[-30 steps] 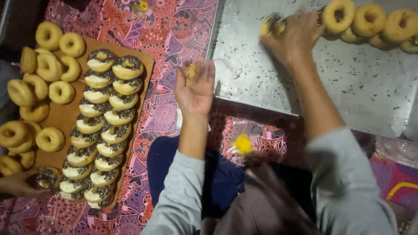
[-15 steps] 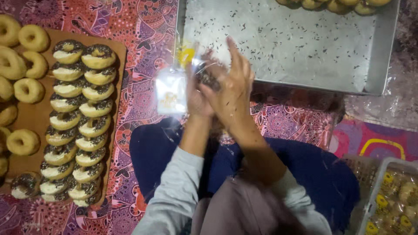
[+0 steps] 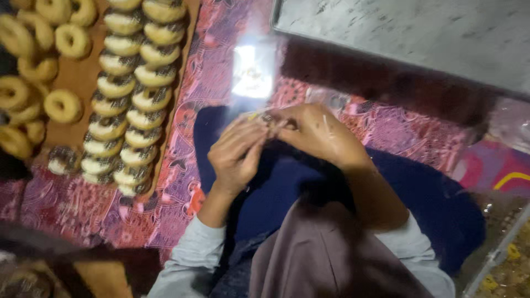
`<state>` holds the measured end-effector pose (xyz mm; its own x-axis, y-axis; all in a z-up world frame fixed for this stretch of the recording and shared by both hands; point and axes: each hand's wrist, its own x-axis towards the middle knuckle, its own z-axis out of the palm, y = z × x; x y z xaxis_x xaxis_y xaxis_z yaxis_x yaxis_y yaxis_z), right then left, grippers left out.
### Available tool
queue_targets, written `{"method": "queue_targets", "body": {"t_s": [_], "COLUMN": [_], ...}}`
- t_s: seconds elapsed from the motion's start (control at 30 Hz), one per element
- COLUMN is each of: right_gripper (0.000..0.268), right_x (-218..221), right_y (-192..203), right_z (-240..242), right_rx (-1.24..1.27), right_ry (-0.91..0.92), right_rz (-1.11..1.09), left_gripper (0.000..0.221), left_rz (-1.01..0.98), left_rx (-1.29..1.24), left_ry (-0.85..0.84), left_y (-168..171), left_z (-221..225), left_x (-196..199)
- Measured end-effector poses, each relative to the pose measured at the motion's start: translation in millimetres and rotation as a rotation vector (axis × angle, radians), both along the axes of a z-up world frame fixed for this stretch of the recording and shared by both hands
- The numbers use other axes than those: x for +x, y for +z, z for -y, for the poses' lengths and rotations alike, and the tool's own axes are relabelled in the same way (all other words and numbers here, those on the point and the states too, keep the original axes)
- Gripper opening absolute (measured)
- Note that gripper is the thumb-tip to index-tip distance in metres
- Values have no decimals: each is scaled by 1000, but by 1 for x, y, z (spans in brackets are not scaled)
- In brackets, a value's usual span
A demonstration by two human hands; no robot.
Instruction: The person picks donuts from a metal tray, places each into a clear plastic bag, and seals the bag. The packaged donuts are then placed into a white plastic basket. The process is repeated for multiple donuts.
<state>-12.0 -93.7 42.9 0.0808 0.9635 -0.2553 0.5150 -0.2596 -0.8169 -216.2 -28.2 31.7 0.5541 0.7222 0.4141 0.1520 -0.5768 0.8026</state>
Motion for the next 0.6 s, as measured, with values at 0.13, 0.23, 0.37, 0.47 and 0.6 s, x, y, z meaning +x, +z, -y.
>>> {"method": "queue_targets", "body": {"t_s": [0.13, 0.23, 0.37, 0.47, 0.6], "right_gripper": [25, 11, 11, 21, 30], "right_x": [-55, -81, -89, -91, -77], "right_y": [25, 32, 18, 7, 9], "right_z": [1, 0, -2, 2, -16], "right_rx": [270, 477, 528, 765, 670], "right_ry": [-2, -22, 34, 37, 14], "right_rz": [205, 196, 318, 258, 236], "left_gripper": [14, 15, 17, 20, 18], "left_rz": [153, 333, 315, 141, -96], "left_rx": [-515, -756, -729, -607, -444], "left_ry": [241, 340, 297, 316, 335], "left_y": [-10, -28, -34, -27, -20], "left_z": [21, 17, 11, 20, 24], "left_x": [-44, -51, -45, -45, -39]}}
